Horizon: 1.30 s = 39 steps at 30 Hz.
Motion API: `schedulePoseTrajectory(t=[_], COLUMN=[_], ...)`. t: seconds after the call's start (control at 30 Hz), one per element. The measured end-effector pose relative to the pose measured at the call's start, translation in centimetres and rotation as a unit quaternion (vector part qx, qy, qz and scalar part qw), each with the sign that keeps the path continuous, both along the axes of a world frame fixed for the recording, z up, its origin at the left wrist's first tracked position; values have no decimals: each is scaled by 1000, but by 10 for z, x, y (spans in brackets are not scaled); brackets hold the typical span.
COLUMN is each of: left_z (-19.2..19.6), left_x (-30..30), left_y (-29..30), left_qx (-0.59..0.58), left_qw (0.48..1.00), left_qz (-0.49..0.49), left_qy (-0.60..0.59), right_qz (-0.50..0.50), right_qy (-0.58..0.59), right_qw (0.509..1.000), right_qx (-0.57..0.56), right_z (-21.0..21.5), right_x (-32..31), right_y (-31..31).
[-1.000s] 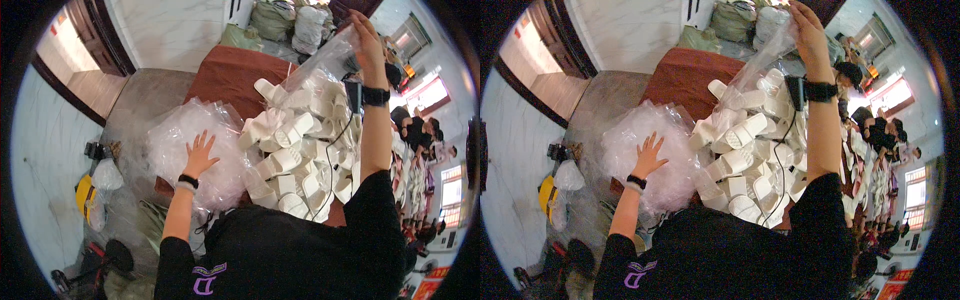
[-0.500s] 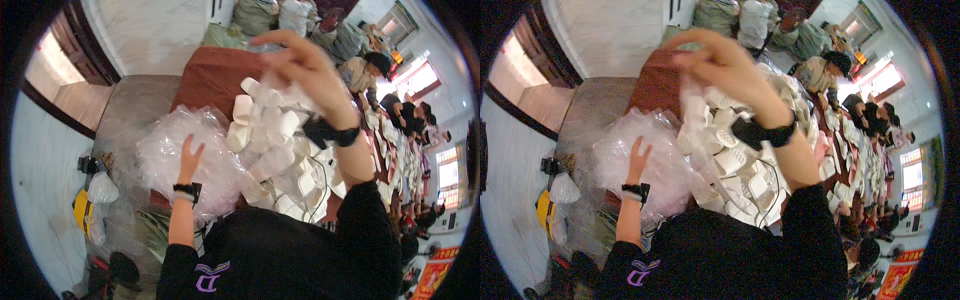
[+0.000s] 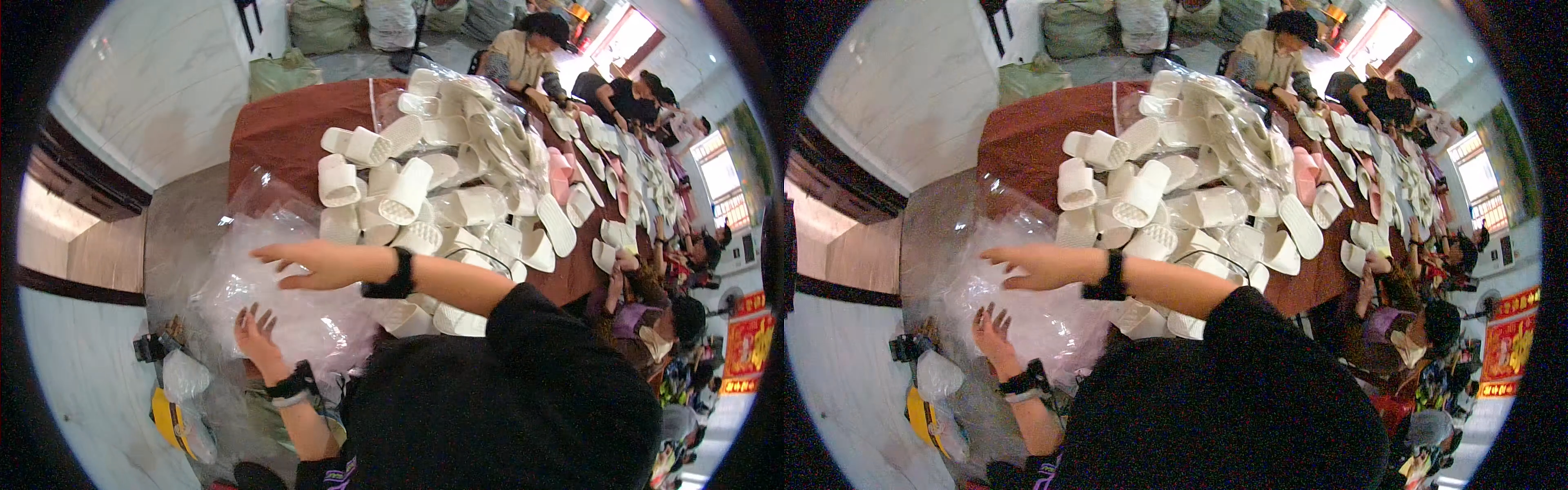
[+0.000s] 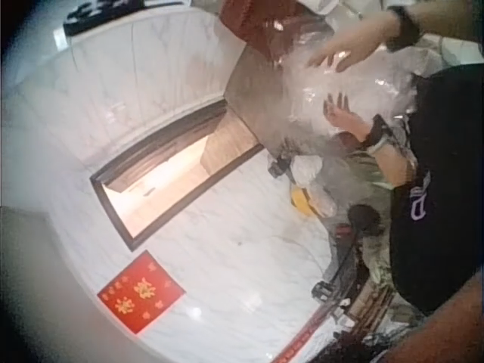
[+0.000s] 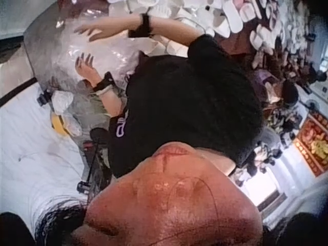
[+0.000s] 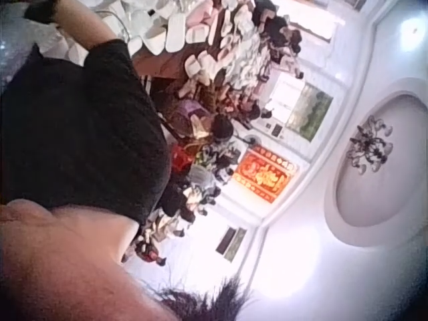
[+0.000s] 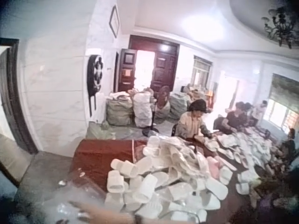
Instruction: Packing pairs of slippers into plastic bags.
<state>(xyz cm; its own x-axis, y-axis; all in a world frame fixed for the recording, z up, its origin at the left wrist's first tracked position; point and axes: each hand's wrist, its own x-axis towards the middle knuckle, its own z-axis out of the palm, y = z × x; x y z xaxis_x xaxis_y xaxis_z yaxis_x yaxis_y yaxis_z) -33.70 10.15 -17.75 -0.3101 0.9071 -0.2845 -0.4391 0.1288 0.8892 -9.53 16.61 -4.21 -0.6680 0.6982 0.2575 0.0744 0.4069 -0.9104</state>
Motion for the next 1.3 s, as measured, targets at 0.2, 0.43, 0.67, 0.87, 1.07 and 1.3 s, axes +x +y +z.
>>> schedulePoseTrajectory(t=[0.2,0.43,0.67,0.87,1.07,1.3], left_z=[-51,-64,-58,-46,-79,-89], left_x=[-78,-83,-51,59,82,57], left_y=[30,63,43,-1,-27,-24], left_qx=[-80,-149,-45,-30,-135,-95], left_qw=[984,893,614,536,558,577], left_qz=[9,-84,9,-299,-386,-328], left_qy=[157,416,788,789,722,742], right_qz=[-152,-519,-622,-575,-570,-507], right_qy=[-175,-246,-136,-251,-320,-415], right_qw=[948,688,645,736,757,680], right_qx=[-219,-444,-423,-254,-21,329], right_z=[-49,-130,-198,-198,-96,71], right_x=[242,456,434,453,412,344], right_y=[-27,-105,-98,-79,-30,11])
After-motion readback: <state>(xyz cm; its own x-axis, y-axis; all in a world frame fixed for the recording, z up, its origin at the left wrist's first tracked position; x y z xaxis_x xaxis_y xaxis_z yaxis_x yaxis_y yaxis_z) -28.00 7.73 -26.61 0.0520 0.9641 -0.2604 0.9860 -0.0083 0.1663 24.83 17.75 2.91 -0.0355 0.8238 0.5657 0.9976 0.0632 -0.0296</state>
